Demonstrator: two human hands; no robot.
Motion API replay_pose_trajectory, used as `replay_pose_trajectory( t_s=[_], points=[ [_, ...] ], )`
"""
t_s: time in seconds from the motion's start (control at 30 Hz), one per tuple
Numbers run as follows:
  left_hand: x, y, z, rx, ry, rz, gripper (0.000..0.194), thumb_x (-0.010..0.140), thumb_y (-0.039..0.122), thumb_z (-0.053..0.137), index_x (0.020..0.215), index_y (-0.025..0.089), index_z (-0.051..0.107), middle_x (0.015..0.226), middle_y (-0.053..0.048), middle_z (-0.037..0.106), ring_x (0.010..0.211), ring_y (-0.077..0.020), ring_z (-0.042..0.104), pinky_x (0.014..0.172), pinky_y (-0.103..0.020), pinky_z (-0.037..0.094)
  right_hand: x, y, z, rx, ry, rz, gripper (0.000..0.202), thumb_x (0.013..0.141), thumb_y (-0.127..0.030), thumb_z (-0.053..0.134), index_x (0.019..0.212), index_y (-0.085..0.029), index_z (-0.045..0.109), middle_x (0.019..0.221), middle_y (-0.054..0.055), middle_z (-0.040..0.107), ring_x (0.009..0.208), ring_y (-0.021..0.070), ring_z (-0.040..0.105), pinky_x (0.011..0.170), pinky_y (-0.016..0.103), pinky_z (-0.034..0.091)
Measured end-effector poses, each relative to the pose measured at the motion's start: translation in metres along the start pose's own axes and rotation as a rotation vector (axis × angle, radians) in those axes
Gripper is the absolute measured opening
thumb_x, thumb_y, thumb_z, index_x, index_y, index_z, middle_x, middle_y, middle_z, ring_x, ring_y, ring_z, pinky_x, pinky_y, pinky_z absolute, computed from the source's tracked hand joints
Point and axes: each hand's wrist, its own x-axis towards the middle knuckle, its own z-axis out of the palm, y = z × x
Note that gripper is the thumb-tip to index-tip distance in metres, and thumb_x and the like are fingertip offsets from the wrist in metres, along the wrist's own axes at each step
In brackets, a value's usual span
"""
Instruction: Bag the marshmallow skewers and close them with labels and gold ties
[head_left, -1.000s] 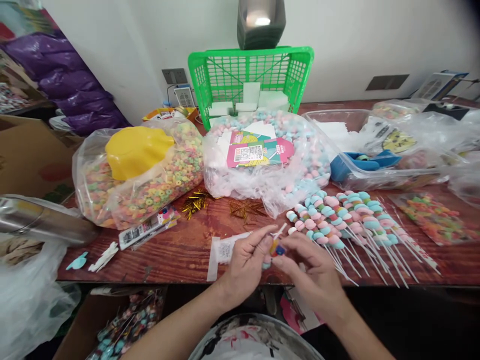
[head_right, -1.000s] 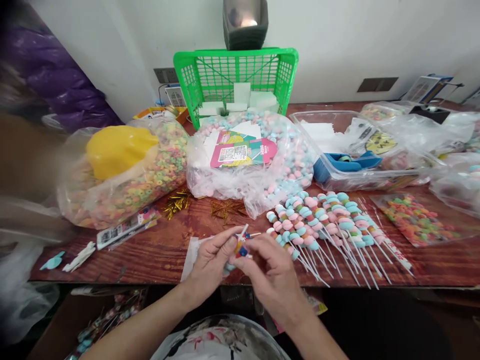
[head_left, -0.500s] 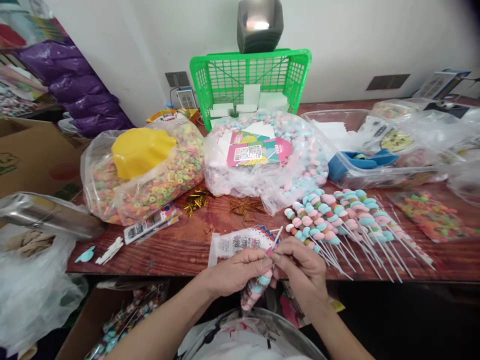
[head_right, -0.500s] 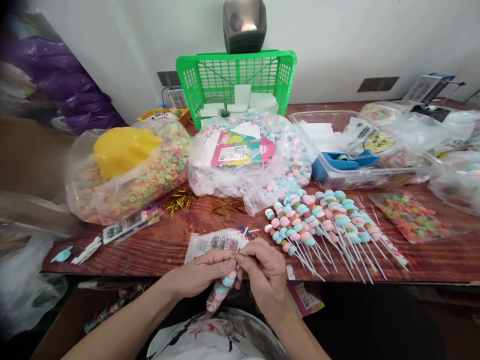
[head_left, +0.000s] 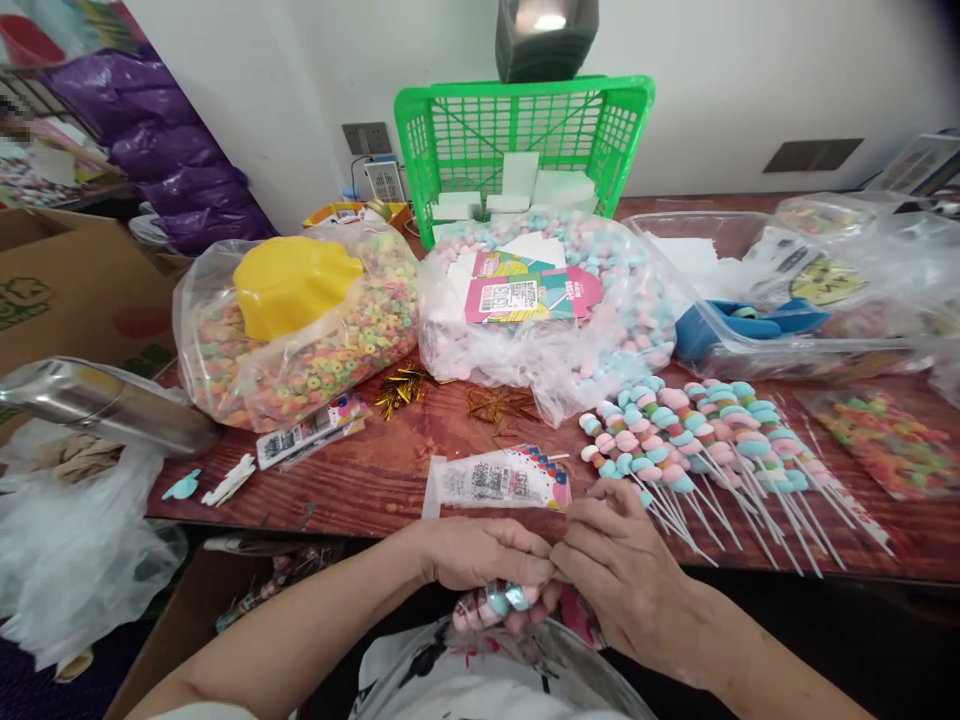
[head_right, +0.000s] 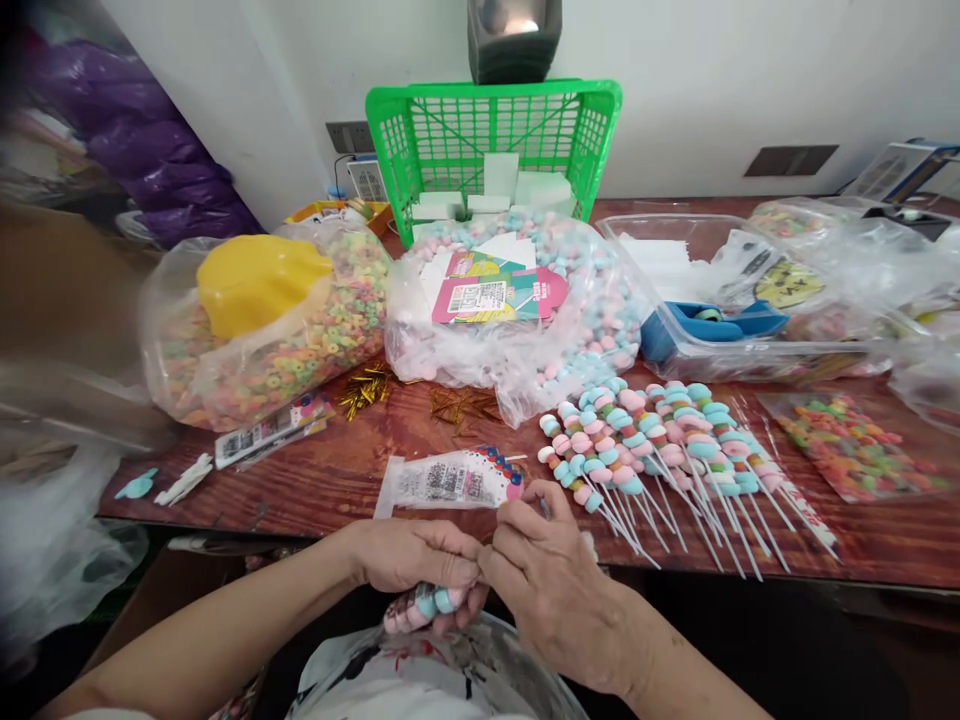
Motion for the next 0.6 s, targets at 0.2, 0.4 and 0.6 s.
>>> replay_pose_trajectory(
  t_s=[0.2,0.4,0.6],
  points=[
    [-0.019,-0.002,0.010,1.075,0.551,0.179,0.022,0.095,0.026,0.038,0.088,0.016,0.056,0.086,-0.006,0.058,0.080,-0.0174,0.054,0.076,-0.032,0.048,0.027,0.011,0.031,0.225,-0.105,0.344,0.029,0.089,-0.014,0.040,0.064,-0.017,0.055,0.066,0.001,0.058,0.069,0.0154,0.050,0.069,0.031,0.037],
    [-0.038,-0.021,-0.007,1.452,1.031,0.307,0.025,0.093,0.016,0.036,0.085,0.015,0.059,0.082,-0.008,0.059,0.077,-0.0188,0.055,0.076,-0.032,0.047,0.069,0.044,0.052,0.254,-0.120,0.481,0.040,0.094,-0.024,0.039,0.057,-0.017,0.054,0.054,-0.004,0.052,0.052,0.0113,0.048,0.052,0.024,0.034],
    [-0.070,-0.020,-0.029,0.923,1.139,0.367,0.036,0.096,0.024,0.038,0.065,0.017,0.054,0.068,-0.001,0.054,0.066,-0.0117,0.050,0.063,-0.022,0.038,0.094,0.052,0.070,-0.091,0.016,0.572,0.022,0.090,-0.026,0.051,0.076,-0.017,0.065,0.084,0.009,0.066,0.090,0.0242,0.053,0.077,0.037,0.035]
  ],
)
